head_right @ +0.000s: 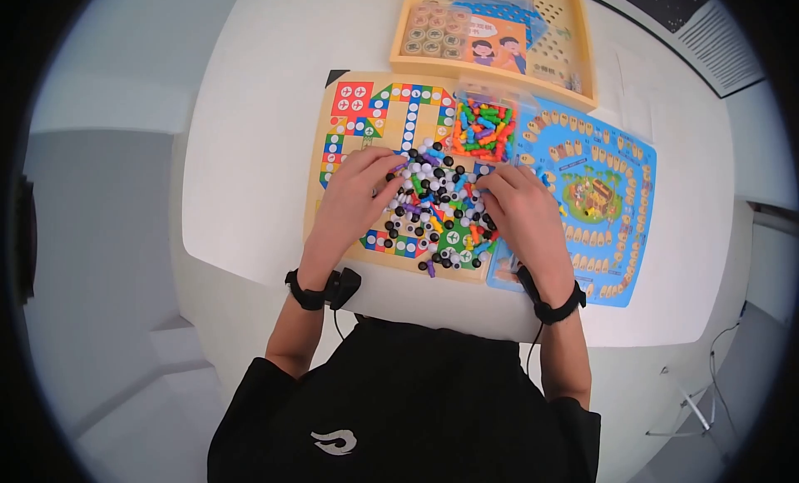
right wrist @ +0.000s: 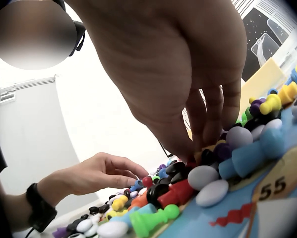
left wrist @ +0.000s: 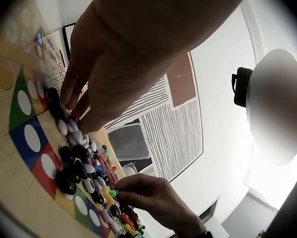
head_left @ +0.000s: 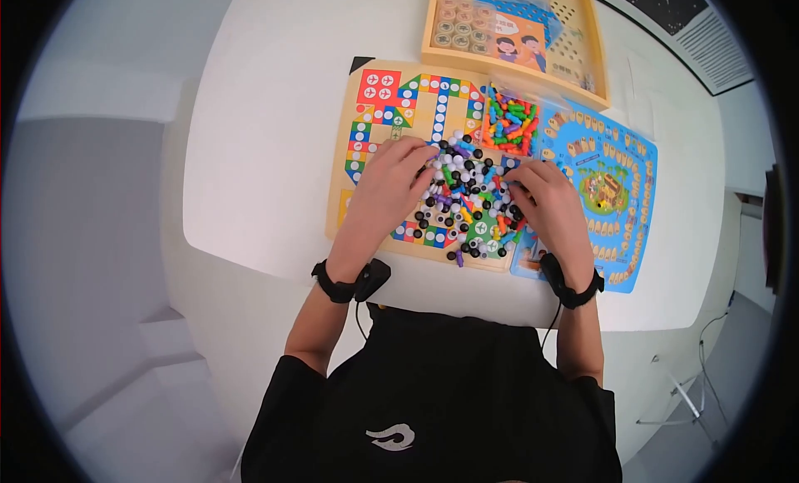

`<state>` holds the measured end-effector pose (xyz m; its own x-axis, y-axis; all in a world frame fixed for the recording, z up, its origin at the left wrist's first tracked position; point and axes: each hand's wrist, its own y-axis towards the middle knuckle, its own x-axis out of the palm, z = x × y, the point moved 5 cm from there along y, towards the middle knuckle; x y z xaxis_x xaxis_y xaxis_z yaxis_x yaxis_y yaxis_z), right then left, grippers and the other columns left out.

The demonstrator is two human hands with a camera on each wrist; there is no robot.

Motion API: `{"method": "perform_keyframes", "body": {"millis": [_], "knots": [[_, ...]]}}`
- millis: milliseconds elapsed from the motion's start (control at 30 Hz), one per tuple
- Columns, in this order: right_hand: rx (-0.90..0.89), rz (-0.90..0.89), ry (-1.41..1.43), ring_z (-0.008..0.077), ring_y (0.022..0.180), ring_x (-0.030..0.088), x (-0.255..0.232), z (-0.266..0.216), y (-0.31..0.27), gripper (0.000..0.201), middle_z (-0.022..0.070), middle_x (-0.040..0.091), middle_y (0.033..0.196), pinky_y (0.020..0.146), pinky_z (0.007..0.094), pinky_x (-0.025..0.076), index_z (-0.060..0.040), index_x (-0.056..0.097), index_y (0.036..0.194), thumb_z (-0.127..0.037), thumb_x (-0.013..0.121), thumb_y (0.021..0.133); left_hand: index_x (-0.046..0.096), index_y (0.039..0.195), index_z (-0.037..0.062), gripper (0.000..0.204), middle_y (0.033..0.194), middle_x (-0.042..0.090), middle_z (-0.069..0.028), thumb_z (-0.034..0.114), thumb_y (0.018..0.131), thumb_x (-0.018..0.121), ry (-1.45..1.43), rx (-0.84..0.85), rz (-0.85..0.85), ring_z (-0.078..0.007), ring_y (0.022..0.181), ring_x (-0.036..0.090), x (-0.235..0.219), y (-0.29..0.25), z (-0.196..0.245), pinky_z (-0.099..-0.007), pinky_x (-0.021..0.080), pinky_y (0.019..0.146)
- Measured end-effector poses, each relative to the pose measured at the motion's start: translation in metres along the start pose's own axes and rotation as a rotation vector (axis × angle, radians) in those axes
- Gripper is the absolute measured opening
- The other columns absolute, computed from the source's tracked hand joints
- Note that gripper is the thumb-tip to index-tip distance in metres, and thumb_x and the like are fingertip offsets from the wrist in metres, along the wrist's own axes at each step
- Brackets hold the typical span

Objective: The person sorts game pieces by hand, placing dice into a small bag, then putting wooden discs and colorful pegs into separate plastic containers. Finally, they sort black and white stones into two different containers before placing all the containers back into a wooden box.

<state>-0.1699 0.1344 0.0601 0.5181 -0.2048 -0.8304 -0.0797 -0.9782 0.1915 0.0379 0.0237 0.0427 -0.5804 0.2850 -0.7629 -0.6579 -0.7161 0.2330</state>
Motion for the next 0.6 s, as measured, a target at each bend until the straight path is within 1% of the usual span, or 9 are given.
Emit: {"method": "perform_keyframes", "body": {"millis": [133, 200, 233, 300, 400, 467, 500, 567, 600], "knots": [[-0.008, -0.072, -0.040, 0.0310, 0.094, 0.066, -0.003, 0.000, 0.003, 0.014, 0.0090, 0.069, 0.099, 0.081, 0.0413, 0.055, -0.0045, 0.072, 0.098, -0.003, 0.075, 0.084, 0.073, 0.113, 0.0033, 0.022, 0.107, 0.070, -0.0091, 0.009, 0.091, 0.075, -0.010, -0.009, -0.032, -0.0280, 0.098, 0.068, 0.004, 0.003, -0.002, -0.0380, 0.055, 0.084], [0.105, -0.108, 0.151, 0.0320, 0.093, 0.068, -0.011, 0.000, 0.007, 0.014, 0.0106, 0.070, 0.103, 0.077, 0.0415, 0.056, -0.0036, 0.071, 0.100, -0.001, 0.073, 0.086, 0.072, 0.113, 0.0032, 0.022, 0.105, 0.070, -0.0092, 0.008, 0.092, 0.074, -0.031, -0.022, -0.048, -0.0280, 0.096, 0.068, 0.004, 0.004, -0.002, -0.0378, 0.055, 0.081], [0.108, -0.109, 0.148, 0.0320, 0.093, 0.068, -0.015, -0.002, 0.012, 0.014, 0.0106, 0.070, 0.103, 0.077, 0.0415, 0.056, -0.0036, 0.071, 0.100, -0.001, 0.073, 0.086, 0.073, 0.112, 0.0030, 0.021, 0.103, 0.070, -0.0092, 0.008, 0.092, 0.074, -0.063, -0.039, -0.044, -0.0281, 0.095, 0.068, 0.004, 0.005, -0.002, -0.0374, 0.055, 0.080], [0.135, 0.086, 0.127, 0.0325, 0.090, 0.070, -0.032, -0.004, 0.024, 0.014, 0.0117, 0.070, 0.105, 0.074, 0.0407, 0.055, -0.0026, 0.071, 0.102, -0.001, 0.073, 0.089, 0.073, 0.112, 0.0028, 0.020, 0.102, 0.070, -0.0092, 0.007, 0.092, 0.073, -0.101, -0.047, -0.040, -0.0283, 0.093, 0.068, 0.002, 0.011, 0.002, -0.0371, 0.056, 0.078], [0.125, 0.165, 0.153, 0.0321, 0.089, 0.070, -0.043, -0.004, 0.032, 0.015, 0.0118, 0.071, 0.105, 0.075, 0.0394, 0.055, -0.0021, 0.071, 0.105, -0.002, 0.073, 0.090, 0.074, 0.110, 0.0030, 0.018, 0.103, 0.070, -0.0091, 0.007, 0.092, 0.073, -0.128, -0.021, 0.033, -0.0280, 0.094, 0.068, -0.001, 0.023, 0.011, -0.0369, 0.055, 0.079], [0.129, 0.147, 0.135, 0.0315, 0.089, 0.070, -0.043, -0.001, 0.027, 0.015, 0.0117, 0.071, 0.107, 0.076, 0.0385, 0.056, -0.0024, 0.071, 0.106, -0.002, 0.074, 0.091, 0.074, 0.110, 0.0038, 0.018, 0.104, 0.069, -0.0087, 0.008, 0.093, 0.072, -0.124, 0.089, -0.002, -0.0271, 0.095, 0.069, 0.005, 0.036, 0.014, -0.0375, 0.056, 0.081], [0.146, 0.137, 0.116, 0.0308, 0.089, 0.070, -0.043, 0.003, 0.021, 0.016, 0.0117, 0.071, 0.108, 0.077, 0.0376, 0.056, -0.0026, 0.071, 0.107, -0.003, 0.074, 0.091, 0.074, 0.110, 0.0038, 0.018, 0.104, 0.069, -0.0087, 0.008, 0.093, 0.072, -0.121, 0.085, 0.006, -0.0271, 0.095, 0.069, 0.007, 0.040, 0.010, -0.0375, 0.056, 0.081], [0.149, 0.127, 0.102, 0.0302, 0.089, 0.071, -0.040, 0.010, 0.005, 0.017, 0.0115, 0.072, 0.110, 0.078, 0.0368, 0.056, -0.0023, 0.071, 0.107, -0.003, 0.075, 0.091, 0.075, 0.112, 0.0044, 0.019, 0.105, 0.068, -0.0082, 0.010, 0.093, 0.072, -0.075, 0.147, -0.191, -0.0268, 0.096, 0.069, 0.024, 0.045, 0.006, -0.0389, 0.056, 0.083], [0.163, 0.120, 0.089, 0.0295, 0.090, 0.071, -0.040, 0.015, -0.004, 0.017, 0.0113, 0.072, 0.111, 0.079, 0.0359, 0.057, -0.0020, 0.071, 0.107, -0.002, 0.075, 0.090, 0.075, 0.112, 0.0044, 0.019, 0.105, 0.068, -0.0082, 0.010, 0.093, 0.072, -0.076, 0.153, -0.197, -0.0268, 0.096, 0.069, 0.024, 0.048, 0.008, -0.0389, 0.056, 0.083]]}}
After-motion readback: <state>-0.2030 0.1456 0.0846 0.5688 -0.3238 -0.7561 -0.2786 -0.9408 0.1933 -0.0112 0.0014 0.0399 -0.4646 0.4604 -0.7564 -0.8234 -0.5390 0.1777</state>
